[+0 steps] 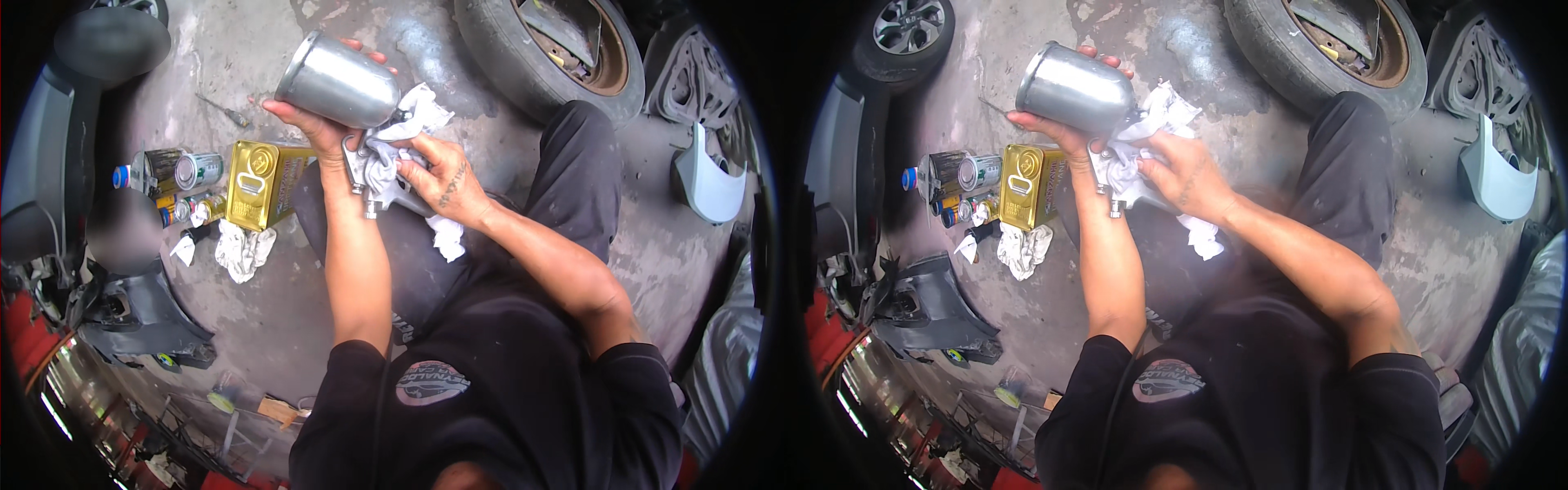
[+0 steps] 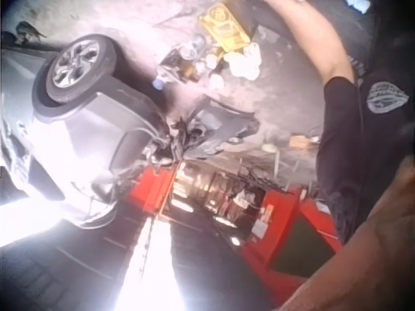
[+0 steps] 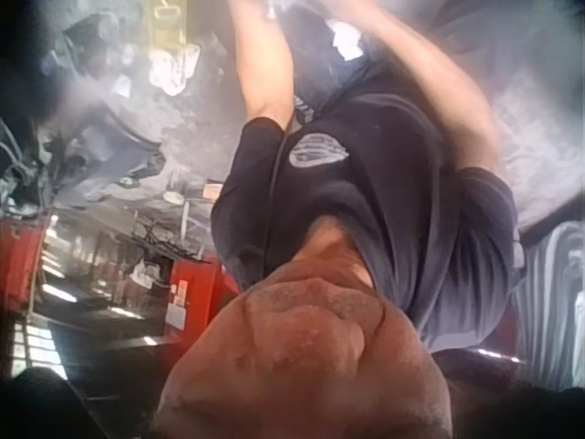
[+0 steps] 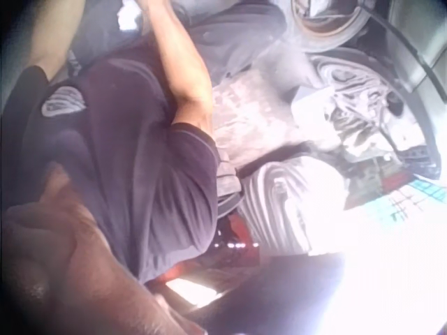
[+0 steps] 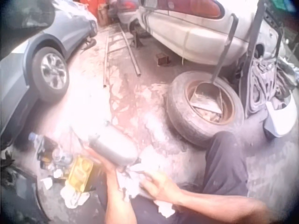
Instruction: The person sits on the floor and cleans a paint spray gun using a white cloth. They wipe the exterior of the gun, remove the cup, and clean the interior and exterior of the cup. They then pour a liquid from a yellow container into the cup and continue wiping the components.
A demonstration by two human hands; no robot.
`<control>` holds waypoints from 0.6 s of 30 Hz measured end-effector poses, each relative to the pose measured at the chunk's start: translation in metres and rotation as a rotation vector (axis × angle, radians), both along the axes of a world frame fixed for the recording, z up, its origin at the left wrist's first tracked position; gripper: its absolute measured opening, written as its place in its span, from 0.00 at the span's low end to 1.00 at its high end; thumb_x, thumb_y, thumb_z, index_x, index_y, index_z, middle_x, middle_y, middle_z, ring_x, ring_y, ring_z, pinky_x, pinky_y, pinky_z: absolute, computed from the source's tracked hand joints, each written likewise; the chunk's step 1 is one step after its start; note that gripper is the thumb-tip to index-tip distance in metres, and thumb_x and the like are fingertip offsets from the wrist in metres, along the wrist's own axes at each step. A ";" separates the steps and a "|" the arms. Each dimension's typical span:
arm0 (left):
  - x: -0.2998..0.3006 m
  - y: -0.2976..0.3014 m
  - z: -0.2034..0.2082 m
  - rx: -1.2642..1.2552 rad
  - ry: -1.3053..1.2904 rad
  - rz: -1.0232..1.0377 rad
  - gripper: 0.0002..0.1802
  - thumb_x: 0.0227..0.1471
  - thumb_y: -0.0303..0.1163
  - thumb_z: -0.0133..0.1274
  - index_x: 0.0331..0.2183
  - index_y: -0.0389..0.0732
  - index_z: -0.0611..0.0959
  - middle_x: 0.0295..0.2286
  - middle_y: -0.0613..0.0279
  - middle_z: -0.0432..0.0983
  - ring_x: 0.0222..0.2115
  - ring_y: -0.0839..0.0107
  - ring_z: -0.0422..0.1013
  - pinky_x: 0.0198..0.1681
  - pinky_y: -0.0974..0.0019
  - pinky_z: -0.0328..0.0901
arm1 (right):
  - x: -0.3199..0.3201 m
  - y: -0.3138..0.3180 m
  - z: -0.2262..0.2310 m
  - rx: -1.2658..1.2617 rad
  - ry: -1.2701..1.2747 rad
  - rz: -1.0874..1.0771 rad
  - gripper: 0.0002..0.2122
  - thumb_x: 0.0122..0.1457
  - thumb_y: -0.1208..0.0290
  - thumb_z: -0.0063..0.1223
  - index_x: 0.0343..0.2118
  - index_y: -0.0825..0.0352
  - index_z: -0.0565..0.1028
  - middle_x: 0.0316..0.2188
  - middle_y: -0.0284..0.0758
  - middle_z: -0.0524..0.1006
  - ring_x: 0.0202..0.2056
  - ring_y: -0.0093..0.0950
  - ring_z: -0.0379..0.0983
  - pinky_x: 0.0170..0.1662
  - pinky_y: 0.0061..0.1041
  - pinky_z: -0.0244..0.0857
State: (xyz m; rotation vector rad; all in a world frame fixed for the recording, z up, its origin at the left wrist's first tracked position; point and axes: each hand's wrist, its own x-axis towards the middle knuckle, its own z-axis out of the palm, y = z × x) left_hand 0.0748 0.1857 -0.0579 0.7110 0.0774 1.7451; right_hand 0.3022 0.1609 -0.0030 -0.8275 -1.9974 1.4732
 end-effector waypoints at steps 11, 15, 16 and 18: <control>0.031 0.004 0.036 -0.378 0.210 0.549 0.59 0.45 0.75 0.60 0.56 0.31 0.69 0.46 0.45 0.76 0.44 0.55 0.78 0.46 0.48 0.78 | 0.005 -0.022 0.021 0.362 -0.274 0.139 0.26 0.62 0.68 0.62 0.62 0.69 0.69 0.45 0.50 0.78 0.47 0.46 0.77 0.49 0.38 0.72; 0.034 0.018 0.019 -0.468 0.360 0.926 0.48 0.51 0.61 0.68 0.57 0.33 0.71 0.48 0.55 0.74 0.49 0.67 0.71 0.56 0.63 0.66 | 0.012 0.005 -0.022 0.321 -0.211 0.095 0.21 0.58 0.74 0.64 0.55 0.68 0.74 0.39 0.47 0.79 0.41 0.47 0.78 0.43 0.40 0.72; 0.041 0.019 0.019 -0.524 0.451 0.999 0.46 0.53 0.63 0.64 0.55 0.33 0.73 0.46 0.56 0.74 0.50 0.66 0.71 0.56 0.61 0.67 | 0.016 0.012 -0.025 0.360 -0.071 0.051 0.18 0.58 0.75 0.64 0.52 0.69 0.76 0.37 0.44 0.81 0.39 0.41 0.80 0.43 0.37 0.72; 0.040 0.020 0.023 -0.507 0.419 0.927 0.43 0.52 0.55 0.69 0.55 0.33 0.72 0.47 0.57 0.74 0.50 0.67 0.71 0.56 0.61 0.66 | 0.022 0.026 -0.026 0.066 -0.100 0.042 0.19 0.56 0.77 0.64 0.52 0.68 0.78 0.42 0.44 0.82 0.43 0.38 0.81 0.47 0.34 0.72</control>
